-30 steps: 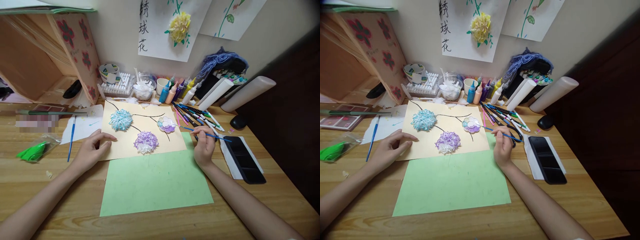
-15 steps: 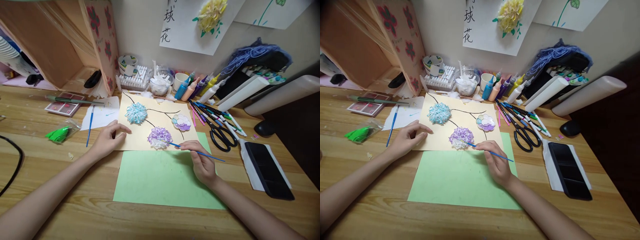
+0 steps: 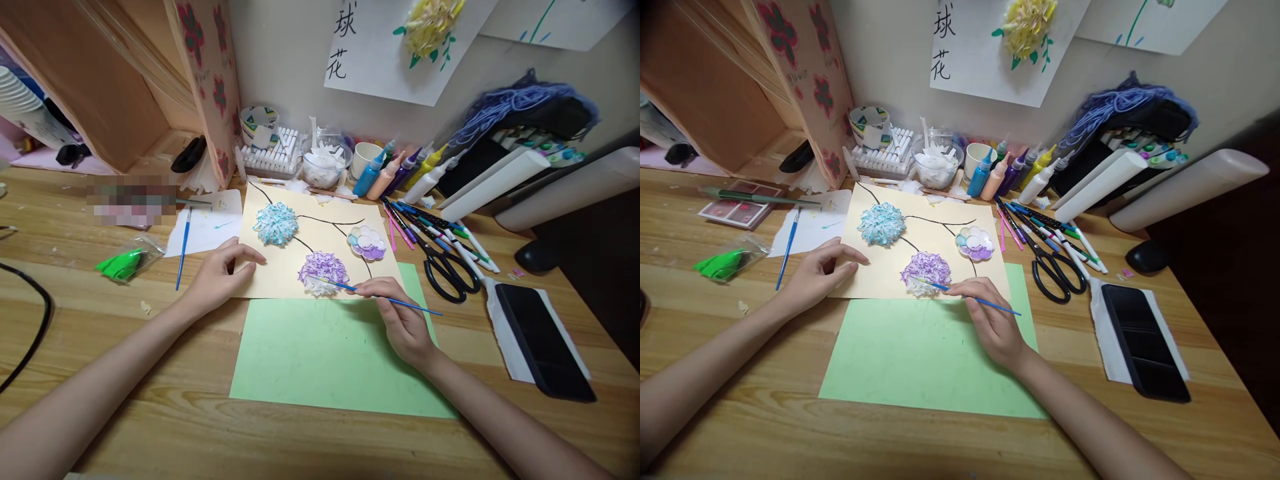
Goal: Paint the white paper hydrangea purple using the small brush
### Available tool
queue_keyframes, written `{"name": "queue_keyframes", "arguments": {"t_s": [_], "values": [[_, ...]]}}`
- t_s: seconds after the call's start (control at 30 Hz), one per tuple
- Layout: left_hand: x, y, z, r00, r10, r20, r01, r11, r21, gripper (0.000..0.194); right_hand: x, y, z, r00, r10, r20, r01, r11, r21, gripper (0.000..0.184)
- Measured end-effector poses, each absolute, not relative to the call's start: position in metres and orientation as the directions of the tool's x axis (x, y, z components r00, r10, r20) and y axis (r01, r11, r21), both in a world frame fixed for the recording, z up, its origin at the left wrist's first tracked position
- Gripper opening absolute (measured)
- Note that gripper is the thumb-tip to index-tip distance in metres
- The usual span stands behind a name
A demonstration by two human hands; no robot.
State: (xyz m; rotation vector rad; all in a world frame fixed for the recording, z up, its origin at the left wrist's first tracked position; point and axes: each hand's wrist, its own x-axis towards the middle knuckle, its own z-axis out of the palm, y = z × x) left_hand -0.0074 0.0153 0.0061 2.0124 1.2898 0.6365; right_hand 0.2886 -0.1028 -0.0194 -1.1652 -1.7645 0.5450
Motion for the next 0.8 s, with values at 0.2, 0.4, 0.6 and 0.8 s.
{"name": "queue_keyframes", "arguments": {"t_s": [0.2,0.4,0.6,0.8], "values": [[-0.0074,0.0146,0.0073,0.396,0.917,0.045,0.608,-0.299,0.735,0.023,0.2889,-0.1033,-0.0211,-0.1,0.883,0.458,0.481,0.446,-0.755,0.027],[-0.0067,0.0147,0.0082,0.392,0.919,0.047,0.611,-0.299,0.733,0.022,0.2907,-0.1042,-0.0242,-0.067,0.892,0.448,0.491,0.42,-0.763,0.026],[-0.0094,0.0152,0.0062,0.402,0.914,0.044,0.619,-0.307,0.723,0.022,0.2899,-0.1032,-0.0207,-0.076,0.891,0.448,0.5,0.423,-0.756,0.025],[-0.0085,0.0155,0.0067,0.402,0.915,0.04,0.617,-0.302,0.726,0.022,0.2898,-0.1035,-0.0211,-0.059,0.884,0.464,0.504,0.427,-0.751,0.025]]}}
